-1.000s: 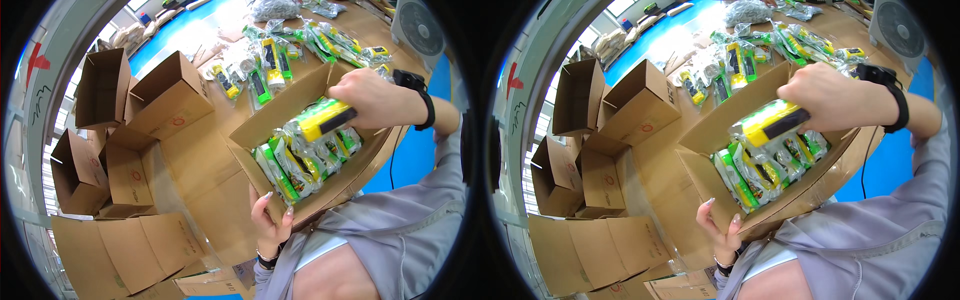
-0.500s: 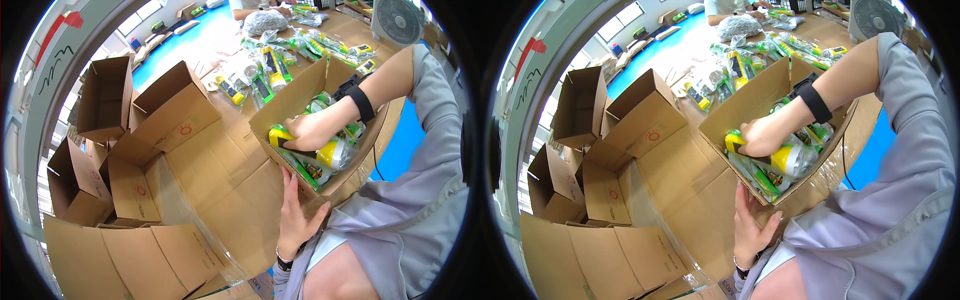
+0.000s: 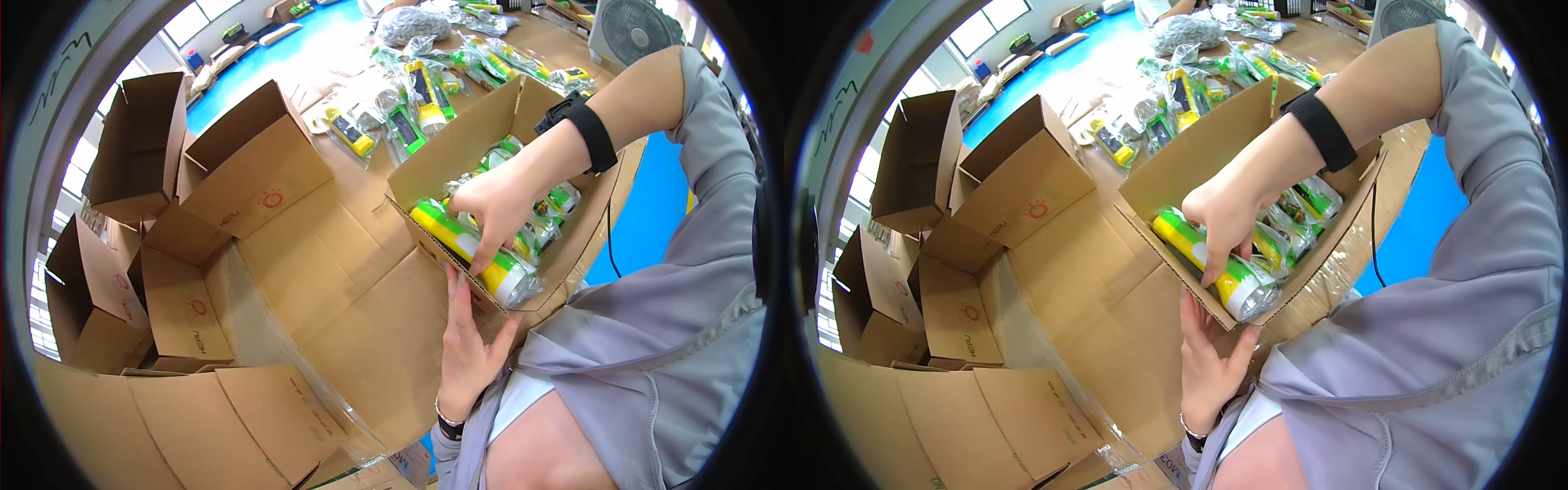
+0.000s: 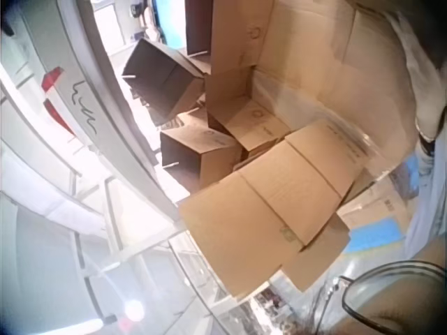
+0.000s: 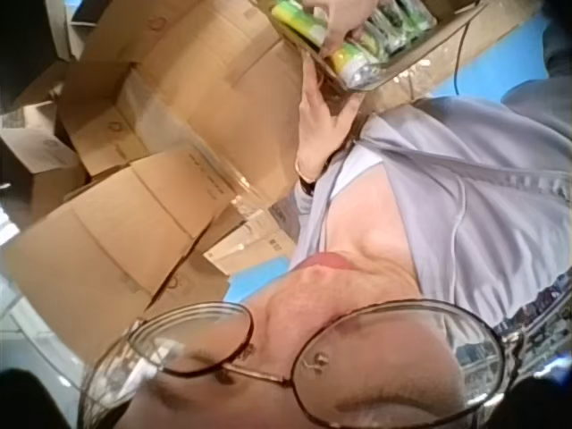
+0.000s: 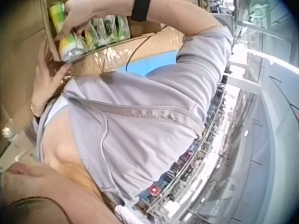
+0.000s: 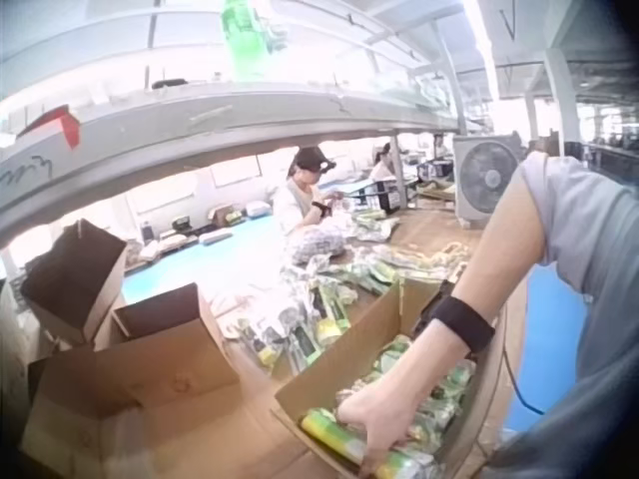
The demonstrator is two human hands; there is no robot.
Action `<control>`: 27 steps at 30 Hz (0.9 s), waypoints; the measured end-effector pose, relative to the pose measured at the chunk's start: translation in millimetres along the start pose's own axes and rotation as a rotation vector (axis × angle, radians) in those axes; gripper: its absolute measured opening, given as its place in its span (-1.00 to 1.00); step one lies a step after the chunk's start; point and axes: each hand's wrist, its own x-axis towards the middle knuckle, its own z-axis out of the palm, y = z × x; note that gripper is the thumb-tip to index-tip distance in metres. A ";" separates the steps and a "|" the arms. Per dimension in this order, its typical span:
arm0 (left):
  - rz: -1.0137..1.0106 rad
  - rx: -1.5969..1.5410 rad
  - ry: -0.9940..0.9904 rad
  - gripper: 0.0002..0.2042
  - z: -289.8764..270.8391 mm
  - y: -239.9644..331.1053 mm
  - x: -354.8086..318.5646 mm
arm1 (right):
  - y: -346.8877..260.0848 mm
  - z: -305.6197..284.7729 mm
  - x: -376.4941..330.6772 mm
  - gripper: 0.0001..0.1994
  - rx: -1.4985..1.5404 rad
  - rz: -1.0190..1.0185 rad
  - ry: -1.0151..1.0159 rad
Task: Packing solar-powered flashlights into cardboard boxes.
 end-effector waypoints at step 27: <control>0.097 0.461 0.028 -0.29 6.4 2.4 7.3 | 24.5 39.9 17.4 -0.07 -0.094 -0.039 0.270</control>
